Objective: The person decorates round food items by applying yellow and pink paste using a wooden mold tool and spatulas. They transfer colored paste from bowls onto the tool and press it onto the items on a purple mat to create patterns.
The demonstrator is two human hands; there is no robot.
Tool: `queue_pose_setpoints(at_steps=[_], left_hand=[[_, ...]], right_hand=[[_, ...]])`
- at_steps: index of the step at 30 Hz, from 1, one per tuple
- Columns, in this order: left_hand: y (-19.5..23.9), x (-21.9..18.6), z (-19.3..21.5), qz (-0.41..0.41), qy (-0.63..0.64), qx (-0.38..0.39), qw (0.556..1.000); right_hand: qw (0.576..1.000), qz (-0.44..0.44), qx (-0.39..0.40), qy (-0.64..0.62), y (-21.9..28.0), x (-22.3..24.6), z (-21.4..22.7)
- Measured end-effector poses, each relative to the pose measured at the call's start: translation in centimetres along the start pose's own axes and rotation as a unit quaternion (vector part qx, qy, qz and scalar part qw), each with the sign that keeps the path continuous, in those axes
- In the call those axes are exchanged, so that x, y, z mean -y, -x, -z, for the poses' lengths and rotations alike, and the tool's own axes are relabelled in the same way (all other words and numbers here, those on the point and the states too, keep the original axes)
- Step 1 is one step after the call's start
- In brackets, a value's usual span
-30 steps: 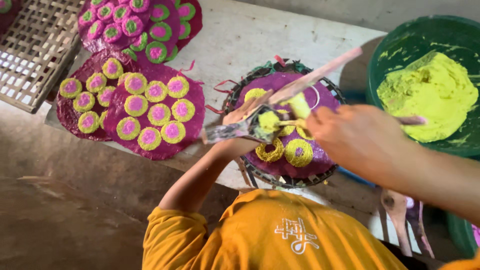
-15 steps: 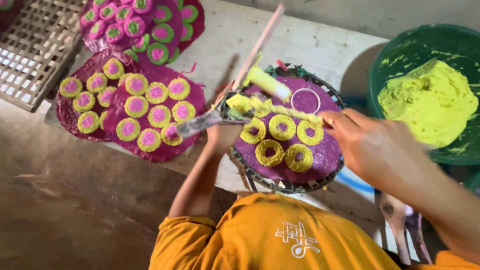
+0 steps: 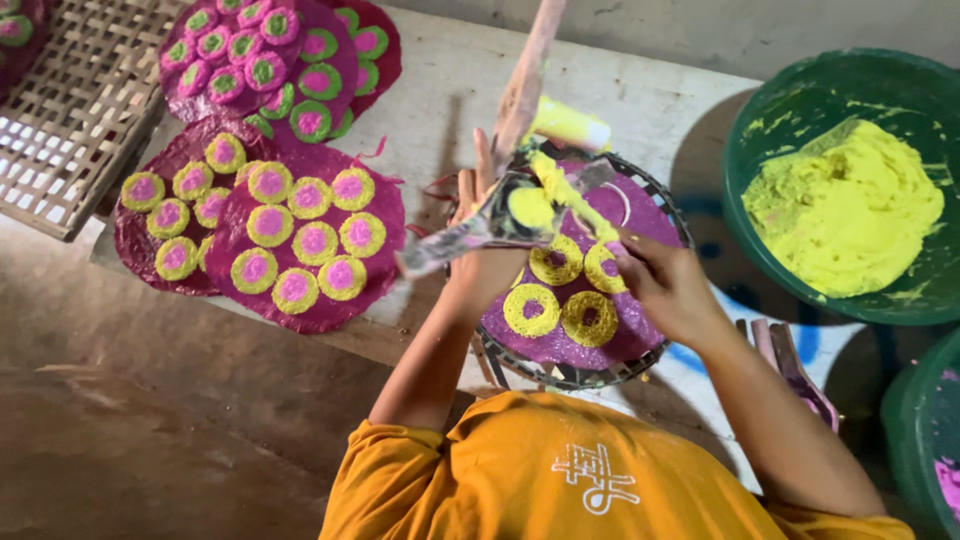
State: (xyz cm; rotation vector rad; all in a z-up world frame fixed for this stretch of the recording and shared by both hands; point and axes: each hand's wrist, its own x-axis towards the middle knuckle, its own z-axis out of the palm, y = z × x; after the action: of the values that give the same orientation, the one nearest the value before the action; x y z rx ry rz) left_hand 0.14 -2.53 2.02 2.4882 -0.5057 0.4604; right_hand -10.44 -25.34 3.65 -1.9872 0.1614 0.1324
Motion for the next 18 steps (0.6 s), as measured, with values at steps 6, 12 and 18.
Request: queue_pose_setpoints(at_steps=[6,12,18], left_hand=[[-0.5,0.4,-2.1,0.006,-0.010,-0.015,1.000],[0.3,3.7,-4.4,0.257,0.395,0.064,0.880],[4.1,0.7,-5.5,0.328,0.623,0.193,0.683]], right_hand=[[0.976,0.209,-0.034,0.048,1.5,-3.2,-2.3],[0.944,-0.036,-0.155,0.290,2.7,-8.7,10.1],[0.837,0.138,-0.238,0.472,2.0,-5.9,19.5]])
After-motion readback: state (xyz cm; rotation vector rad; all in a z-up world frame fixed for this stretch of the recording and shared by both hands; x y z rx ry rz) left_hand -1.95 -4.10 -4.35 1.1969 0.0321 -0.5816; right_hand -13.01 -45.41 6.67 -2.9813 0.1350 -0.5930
